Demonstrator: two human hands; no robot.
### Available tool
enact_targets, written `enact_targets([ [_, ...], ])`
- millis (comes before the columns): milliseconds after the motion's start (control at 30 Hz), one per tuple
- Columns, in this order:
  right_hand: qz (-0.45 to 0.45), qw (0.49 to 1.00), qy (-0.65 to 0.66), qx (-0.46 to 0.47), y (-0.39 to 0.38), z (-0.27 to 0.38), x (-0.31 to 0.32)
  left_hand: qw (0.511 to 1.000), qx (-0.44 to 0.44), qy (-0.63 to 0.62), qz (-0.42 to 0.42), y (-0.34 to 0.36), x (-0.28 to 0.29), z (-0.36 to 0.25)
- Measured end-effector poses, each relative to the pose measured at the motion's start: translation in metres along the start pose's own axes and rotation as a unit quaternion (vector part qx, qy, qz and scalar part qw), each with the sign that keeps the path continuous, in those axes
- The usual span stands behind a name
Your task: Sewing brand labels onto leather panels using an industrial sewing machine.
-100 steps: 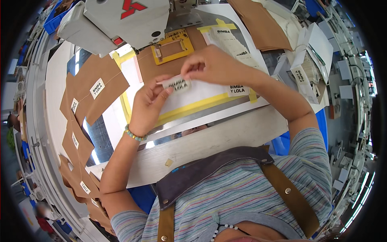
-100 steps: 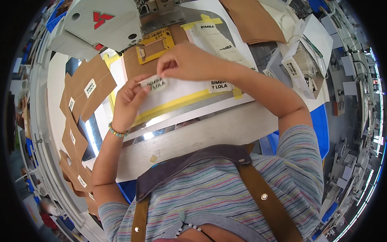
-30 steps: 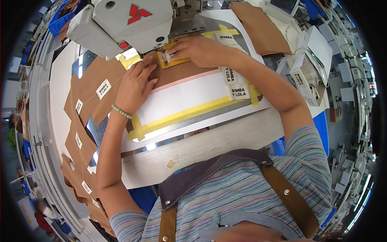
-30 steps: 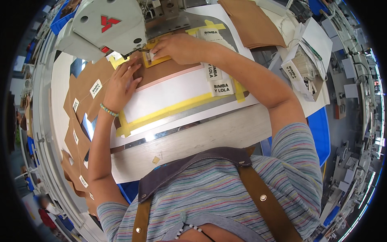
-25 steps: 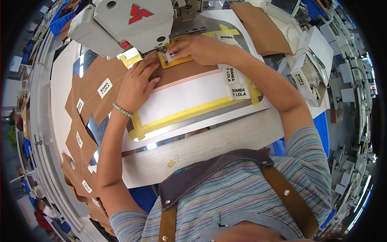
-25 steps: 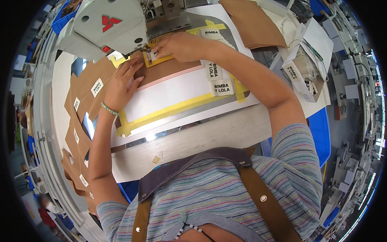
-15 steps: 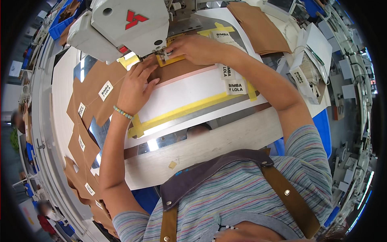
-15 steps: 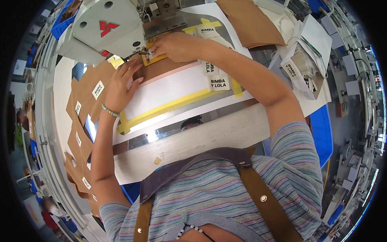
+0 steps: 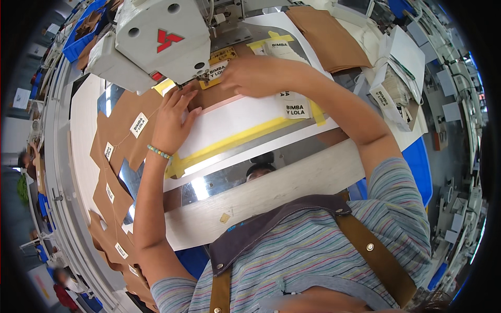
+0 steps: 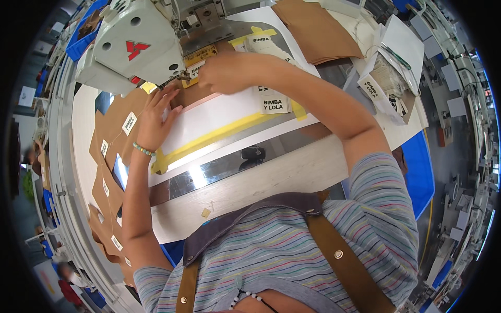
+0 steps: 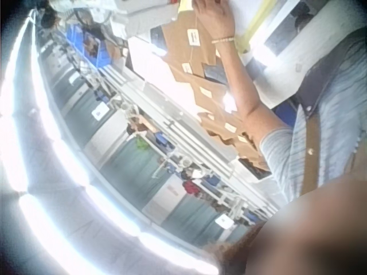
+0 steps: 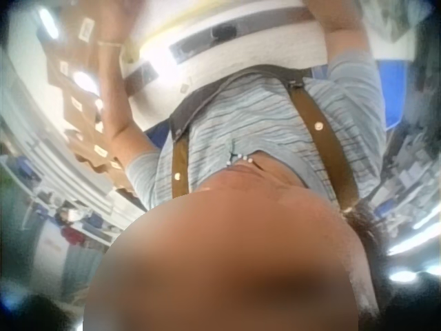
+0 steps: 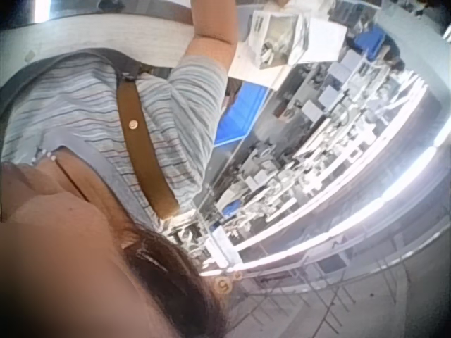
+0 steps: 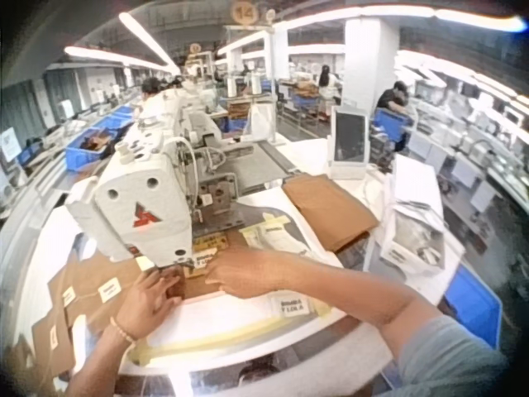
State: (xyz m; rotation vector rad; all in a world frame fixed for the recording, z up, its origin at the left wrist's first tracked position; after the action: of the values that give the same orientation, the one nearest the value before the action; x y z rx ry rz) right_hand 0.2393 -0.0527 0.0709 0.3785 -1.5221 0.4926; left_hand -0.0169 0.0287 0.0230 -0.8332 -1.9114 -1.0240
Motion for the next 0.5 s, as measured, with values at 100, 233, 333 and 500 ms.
enact_targets([
  [100, 0.01, 0.911, 0.322, 0.257, -0.064, 0.041, 0.065, 1.0, 0.0, 0.005, 0.0, -0.002, 0.001, 0.002],
  [233, 0.069, 0.797, 0.387, 0.459, -0.123, 0.094, 0.127, 1.0, 0.023, -0.005, 0.014, 0.003, -0.004, 0.006],
  [333, 0.061, 0.758, 0.39, 0.52, -0.133, 0.113, 0.147, 1.0, 0.024, 0.0, 0.012, 0.009, -0.01, 0.002],
  [500, 0.063, 0.715, 0.41, 0.563, -0.142, 0.125, 0.156, 0.999, 0.016, -0.033, 0.025, 0.015, -0.012, -0.006],
])
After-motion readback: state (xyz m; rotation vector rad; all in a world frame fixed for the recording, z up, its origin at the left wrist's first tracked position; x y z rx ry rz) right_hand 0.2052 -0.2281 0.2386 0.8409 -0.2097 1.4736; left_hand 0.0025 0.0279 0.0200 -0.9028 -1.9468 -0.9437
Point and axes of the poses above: each hand's wrist, its own y-axis towards the middle knuckle, its own x-axis out of the back of the hand, z = x × y, the point moved 2 cm from there along y, towards the middle knuckle, and after that the axes turned 6 degrees about -y, right-handed, at the moved point
